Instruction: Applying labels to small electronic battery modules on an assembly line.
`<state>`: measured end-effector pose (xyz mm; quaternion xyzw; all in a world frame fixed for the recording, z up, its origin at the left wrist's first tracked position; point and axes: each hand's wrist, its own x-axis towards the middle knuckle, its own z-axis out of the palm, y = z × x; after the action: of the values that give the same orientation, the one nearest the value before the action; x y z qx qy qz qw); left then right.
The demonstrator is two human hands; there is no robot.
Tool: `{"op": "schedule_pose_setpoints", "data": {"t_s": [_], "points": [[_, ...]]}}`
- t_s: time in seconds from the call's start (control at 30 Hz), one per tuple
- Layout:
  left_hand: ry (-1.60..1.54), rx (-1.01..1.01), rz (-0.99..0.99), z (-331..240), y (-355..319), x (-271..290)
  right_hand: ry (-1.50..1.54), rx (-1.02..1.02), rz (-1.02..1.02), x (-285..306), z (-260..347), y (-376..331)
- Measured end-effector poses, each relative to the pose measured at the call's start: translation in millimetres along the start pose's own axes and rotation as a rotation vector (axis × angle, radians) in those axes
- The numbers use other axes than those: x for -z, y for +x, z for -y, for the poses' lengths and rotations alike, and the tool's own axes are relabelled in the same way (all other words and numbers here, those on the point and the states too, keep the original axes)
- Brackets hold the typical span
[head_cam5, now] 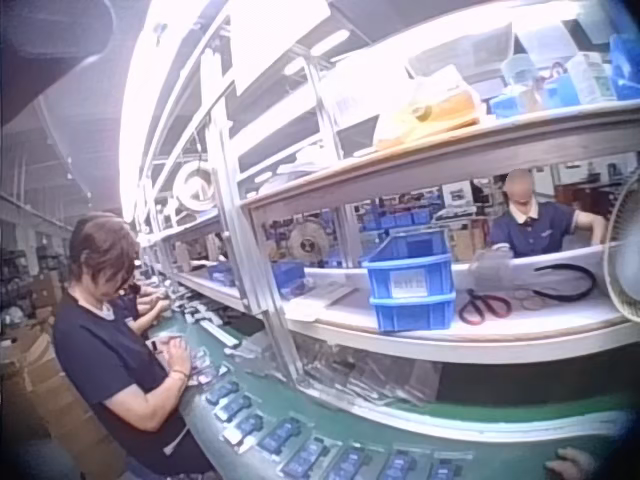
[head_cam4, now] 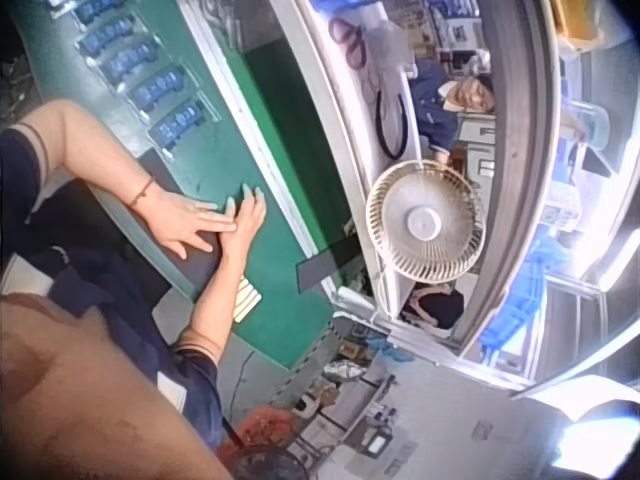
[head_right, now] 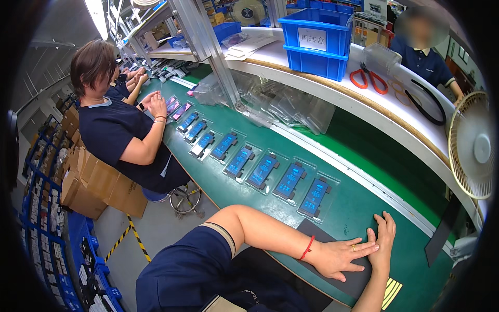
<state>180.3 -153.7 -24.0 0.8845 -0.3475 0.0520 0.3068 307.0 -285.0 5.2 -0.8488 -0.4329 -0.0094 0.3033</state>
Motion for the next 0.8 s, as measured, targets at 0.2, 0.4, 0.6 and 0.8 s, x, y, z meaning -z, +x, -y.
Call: {"op": "schedule_pose_setpoints", "data": {"t_s": [0.2,0.4,0.6,0.8], "points": [[-0.001,0.005,0.009,-0.2,0.6,0.0,-0.012,-0.001,0.001,-0.9,-1.4,0.0],[0.014,-0.005,-0.002,0.7,0.4,-1.2,-0.009,-0.022,0.014,0.2,0.9,0.2],[0.03,-0.011,-0.013,0.6,0.6,-1.9,-0.016,-0.005,0.006,0.0,0.0,0.0],[0.038,-0.011,-0.013,0.8,0.5,-1.5,-0.028,-0.01,0.021,-0.3,-1.6,-0.4]]}}
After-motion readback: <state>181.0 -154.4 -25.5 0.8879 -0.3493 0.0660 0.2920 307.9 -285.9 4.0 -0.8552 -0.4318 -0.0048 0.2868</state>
